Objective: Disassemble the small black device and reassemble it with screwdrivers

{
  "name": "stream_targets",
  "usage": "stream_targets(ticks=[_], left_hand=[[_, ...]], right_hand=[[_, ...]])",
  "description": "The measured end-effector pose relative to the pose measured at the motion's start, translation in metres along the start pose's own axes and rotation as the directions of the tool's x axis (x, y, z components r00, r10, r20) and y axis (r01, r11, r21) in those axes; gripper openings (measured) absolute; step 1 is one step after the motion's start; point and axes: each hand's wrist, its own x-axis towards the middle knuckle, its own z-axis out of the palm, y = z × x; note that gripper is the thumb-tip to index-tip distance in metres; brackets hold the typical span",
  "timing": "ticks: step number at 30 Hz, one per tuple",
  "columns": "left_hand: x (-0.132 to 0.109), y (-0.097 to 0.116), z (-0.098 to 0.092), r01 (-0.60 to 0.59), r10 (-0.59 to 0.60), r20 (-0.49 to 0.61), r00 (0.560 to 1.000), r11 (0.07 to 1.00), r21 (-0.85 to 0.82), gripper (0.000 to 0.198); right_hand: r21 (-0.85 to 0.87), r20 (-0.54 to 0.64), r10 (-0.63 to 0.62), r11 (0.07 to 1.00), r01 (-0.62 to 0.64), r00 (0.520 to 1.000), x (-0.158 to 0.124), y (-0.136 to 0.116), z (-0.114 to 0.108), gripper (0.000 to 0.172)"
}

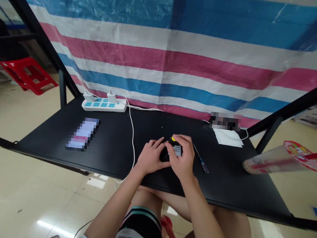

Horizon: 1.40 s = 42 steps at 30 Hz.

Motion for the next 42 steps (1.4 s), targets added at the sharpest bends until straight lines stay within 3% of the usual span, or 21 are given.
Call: stream_targets(ticks=[5,10,15,20,27,32,38,42], left_hand=[[0.0,-0.002,0.001,-0.007,0.007,0.007,1.0,1.0,-0.017,0.084],[0.0,-0.003,0.002,-0.007,0.007,0.002,1.0,1.0,-0.013,0.09],[0.0,-0.002,0.001,-0.005,0.005,0.01,1.0,1.0,-0.019,0.089],[0.0,-0.002,0.001,-0.005,0.005,0.011,1.0,1.0,-0.009,0.086],[0.0,-0.002,0.0,-0.001,0.001,0.016,1.0,1.0,0.003,0.084],[0.0,-0.003,0.001,-0.005,0.004,0.017,1.0,1.0,0.003,0.086],[0.001,-0.002,0.0,0.006,-0.006,0.013,1.0,1.0,-0.003,0.083],[0.0,-0.003,0.002,-0.005,0.005,-0.005,1.0,1.0,-0.016,0.083]], right_hand=[[0.003,0.028,0.022,1.0,-0.023,0.999,-0.004,0.003,0.002,0.04],[-0.058,-0.107,-0.001,0.998,-0.006,0.994,-0.002,0.007,0.0,0.039],[-0.026,-0.035,0.026,0.999,-0.027,0.999,0.0,0.004,-0.004,0.037],[-0.048,-0.088,0.007,0.999,-0.011,0.996,-0.002,-0.001,-0.004,0.028],[0.09,-0.005,0.094,0.992,-0.093,0.996,-0.002,-0.004,-0.005,0.032],[0.04,-0.089,0.058,0.998,-0.055,0.994,0.0,-0.003,-0.003,0.024],[0.078,-0.013,0.113,0.991,-0.112,0.993,0.004,-0.004,-0.004,0.024],[-0.035,-0.077,0.094,0.995,-0.097,0.993,0.004,-0.001,-0.006,0.025]])
